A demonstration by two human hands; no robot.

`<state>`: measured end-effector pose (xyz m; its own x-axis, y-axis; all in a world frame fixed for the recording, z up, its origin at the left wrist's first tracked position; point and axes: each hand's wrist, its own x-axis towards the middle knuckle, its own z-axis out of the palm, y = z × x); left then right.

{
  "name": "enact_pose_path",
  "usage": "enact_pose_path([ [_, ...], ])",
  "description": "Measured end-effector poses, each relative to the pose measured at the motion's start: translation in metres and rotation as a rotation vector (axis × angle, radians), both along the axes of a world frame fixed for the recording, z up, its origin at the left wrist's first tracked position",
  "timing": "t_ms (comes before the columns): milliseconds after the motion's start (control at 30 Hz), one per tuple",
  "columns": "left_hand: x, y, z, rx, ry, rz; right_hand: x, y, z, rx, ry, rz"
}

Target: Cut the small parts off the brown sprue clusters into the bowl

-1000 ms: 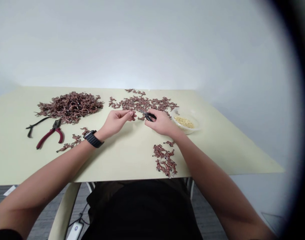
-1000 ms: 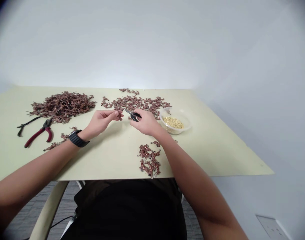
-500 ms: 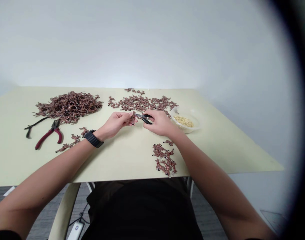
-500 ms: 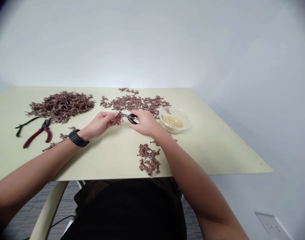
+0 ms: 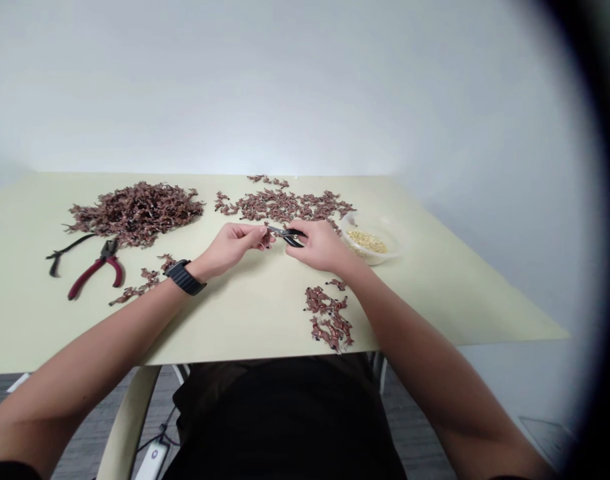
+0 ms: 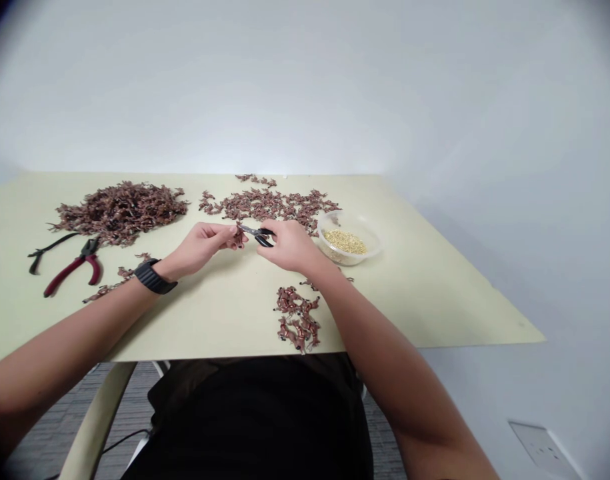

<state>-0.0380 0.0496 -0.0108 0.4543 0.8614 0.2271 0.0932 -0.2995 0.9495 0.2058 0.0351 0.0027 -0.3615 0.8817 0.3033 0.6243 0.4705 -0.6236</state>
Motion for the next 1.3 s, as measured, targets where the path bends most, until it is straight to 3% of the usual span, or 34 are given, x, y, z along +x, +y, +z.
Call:
enact_pose_path([
  [167, -0.005, 0.001, 0.002, 0.545, 0.263, 0.156, -0.002, -0.004, 0.004, -0.417, 0.223, 0.120],
  [267, -0.006, 0.001, 0.004, 0.716, 0.297, 0.155, -0.002, -0.006, 0.009, -0.624, 0.316, 0.183],
  [333, -0.005, -0.001, 0.006, 0.682, 0.279, 0.203, -0.001, -0.006, 0.010, -0.612, 0.327, 0.206],
  [433, -0.001, -0.005, 0.008, 0.458, 0.199, 0.239, 0.000, -0.004, 0.010, -0.373, 0.237, 0.174],
  [567, 0.003, -0.006, 0.010, 0.150, 0.024, 0.099, 0.001, -0.001, 0.004, -0.036, 0.065, 0.035],
  [733, 0.006, -0.008, 0.010, 0.017, -0.062, 0.002, -0.001, -0.002, 0.000, 0.122, -0.024, 0.016],
  [967, 0.005, -0.007, 0.009, 0.006, -0.053, -0.006, 0.001, 0.000, 0.000, 0.142, -0.046, 0.021],
  [1100, 0.004, -0.007, 0.007, 0.039, -0.032, -0.010, -0.001, -0.002, 0.001, 0.061, -0.005, 0.011],
  [1300, 0.005, -0.009, -0.002, 0.354, 0.118, 0.248, -0.011, -0.005, -0.002, -0.164, 0.191, 0.042],
])
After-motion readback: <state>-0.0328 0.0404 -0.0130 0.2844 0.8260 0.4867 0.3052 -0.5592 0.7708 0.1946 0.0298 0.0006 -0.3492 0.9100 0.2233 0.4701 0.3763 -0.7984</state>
